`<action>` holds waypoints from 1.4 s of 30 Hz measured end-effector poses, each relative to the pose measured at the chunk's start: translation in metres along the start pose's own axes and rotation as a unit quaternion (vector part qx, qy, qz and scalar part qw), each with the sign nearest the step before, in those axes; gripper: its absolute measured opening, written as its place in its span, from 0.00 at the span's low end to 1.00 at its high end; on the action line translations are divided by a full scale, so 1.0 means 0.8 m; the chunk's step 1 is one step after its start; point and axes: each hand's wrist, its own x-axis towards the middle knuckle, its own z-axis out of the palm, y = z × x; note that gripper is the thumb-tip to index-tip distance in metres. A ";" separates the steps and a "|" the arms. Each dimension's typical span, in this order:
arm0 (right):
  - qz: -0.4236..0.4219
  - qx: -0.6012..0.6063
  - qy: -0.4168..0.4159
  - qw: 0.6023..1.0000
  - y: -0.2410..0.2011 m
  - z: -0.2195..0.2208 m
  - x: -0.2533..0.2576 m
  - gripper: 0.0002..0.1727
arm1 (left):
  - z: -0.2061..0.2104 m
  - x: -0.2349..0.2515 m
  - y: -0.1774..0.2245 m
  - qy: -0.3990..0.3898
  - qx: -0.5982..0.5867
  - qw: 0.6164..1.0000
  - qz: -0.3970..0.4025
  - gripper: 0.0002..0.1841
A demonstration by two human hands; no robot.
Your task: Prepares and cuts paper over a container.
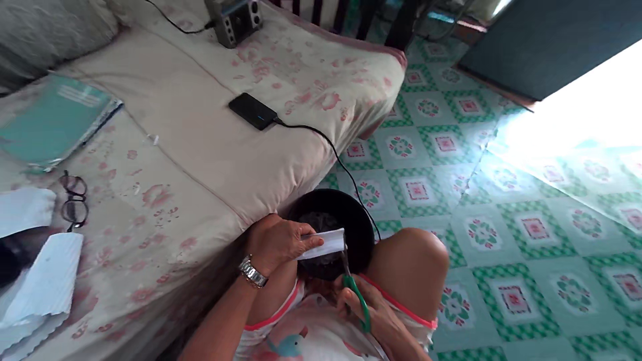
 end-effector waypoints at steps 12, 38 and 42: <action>-0.059 -0.024 0.013 0.998 0.002 0.000 0.000 0.22 | -0.018 -0.009 0.017 -0.056 0.004 0.998 0.014 0.20; -0.029 -0.013 0.029 0.999 -0.011 0.000 0.007 0.22 | 0.002 -0.002 -0.001 0.027 -0.053 0.998 -0.008 0.18; -0.036 -0.023 0.044 0.998 -0.010 0.002 0.004 0.19 | -0.006 0.003 -0.001 -0.003 -0.057 0.998 -0.029 0.17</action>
